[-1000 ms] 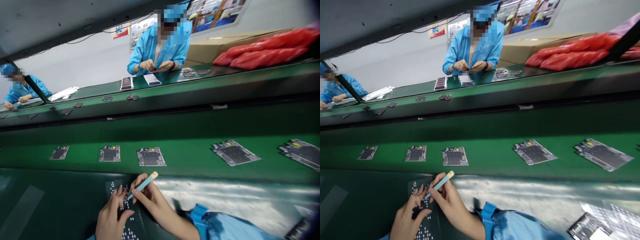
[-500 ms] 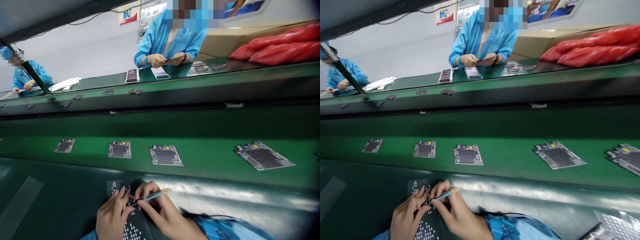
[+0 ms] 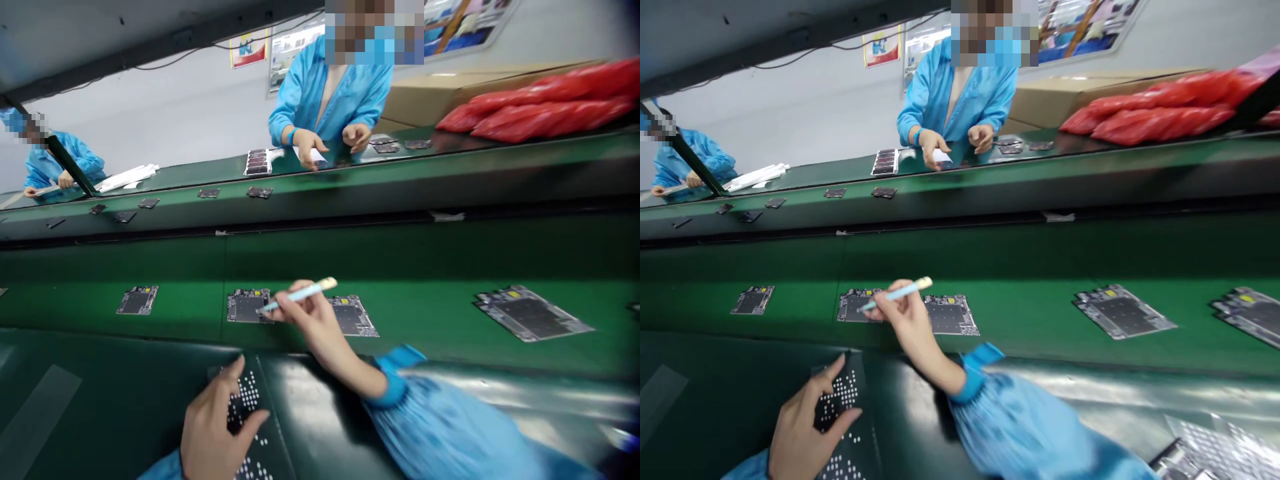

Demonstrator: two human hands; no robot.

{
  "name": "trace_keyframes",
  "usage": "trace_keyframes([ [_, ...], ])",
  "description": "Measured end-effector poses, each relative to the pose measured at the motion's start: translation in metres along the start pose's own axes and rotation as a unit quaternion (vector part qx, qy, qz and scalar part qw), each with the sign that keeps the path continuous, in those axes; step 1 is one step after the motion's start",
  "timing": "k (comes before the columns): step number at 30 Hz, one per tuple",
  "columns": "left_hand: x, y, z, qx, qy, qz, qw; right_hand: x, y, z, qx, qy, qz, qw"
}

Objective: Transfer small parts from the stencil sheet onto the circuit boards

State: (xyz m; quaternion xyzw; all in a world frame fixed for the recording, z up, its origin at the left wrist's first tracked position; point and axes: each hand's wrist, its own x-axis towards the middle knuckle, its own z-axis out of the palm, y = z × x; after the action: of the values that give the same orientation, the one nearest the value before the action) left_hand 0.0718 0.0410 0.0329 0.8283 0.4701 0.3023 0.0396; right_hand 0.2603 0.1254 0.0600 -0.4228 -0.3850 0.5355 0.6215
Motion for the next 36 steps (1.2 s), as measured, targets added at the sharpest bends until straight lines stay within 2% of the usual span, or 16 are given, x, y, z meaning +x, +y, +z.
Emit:
trace_keyframes([
  [2,0.027,-0.01,-0.001,0.005,0.002,-0.04,0.999,0.031,0.011,0.005,-0.023,0.022,0.013,0.999],
  [4,0.055,-0.022,0.003,0.009,-0.027,-0.048,0.998,0.054,0.025,0.008,-0.04,0.028,0.024,0.999],
  [6,0.078,-0.031,0.011,-0.003,-0.075,-0.031,0.997,0.065,0.039,0.008,-0.059,0.03,0.032,0.997],
  [9,0.094,-0.038,0.022,-0.018,-0.121,-0.014,0.992,0.068,0.049,0.002,-0.088,0.035,0.035,0.995],
  [23,0.101,-0.026,0.036,-0.015,-0.168,0.019,0.985,0.061,0.037,-0.021,-0.116,0.059,0.032,0.991],
  [30,0.105,-0.013,0.045,-0.016,-0.169,0.02,0.985,0.061,0.033,-0.029,-0.088,0.093,0.021,0.992],
  [33,0.109,-0.01,0.049,-0.026,-0.17,0.018,0.985,0.06,0.022,-0.031,-0.043,0.128,0.007,0.991],
  [36,0.107,-0.006,0.041,-0.038,-0.171,0.02,0.984,0.046,0.0,-0.03,0.011,0.147,-0.008,0.989],
])
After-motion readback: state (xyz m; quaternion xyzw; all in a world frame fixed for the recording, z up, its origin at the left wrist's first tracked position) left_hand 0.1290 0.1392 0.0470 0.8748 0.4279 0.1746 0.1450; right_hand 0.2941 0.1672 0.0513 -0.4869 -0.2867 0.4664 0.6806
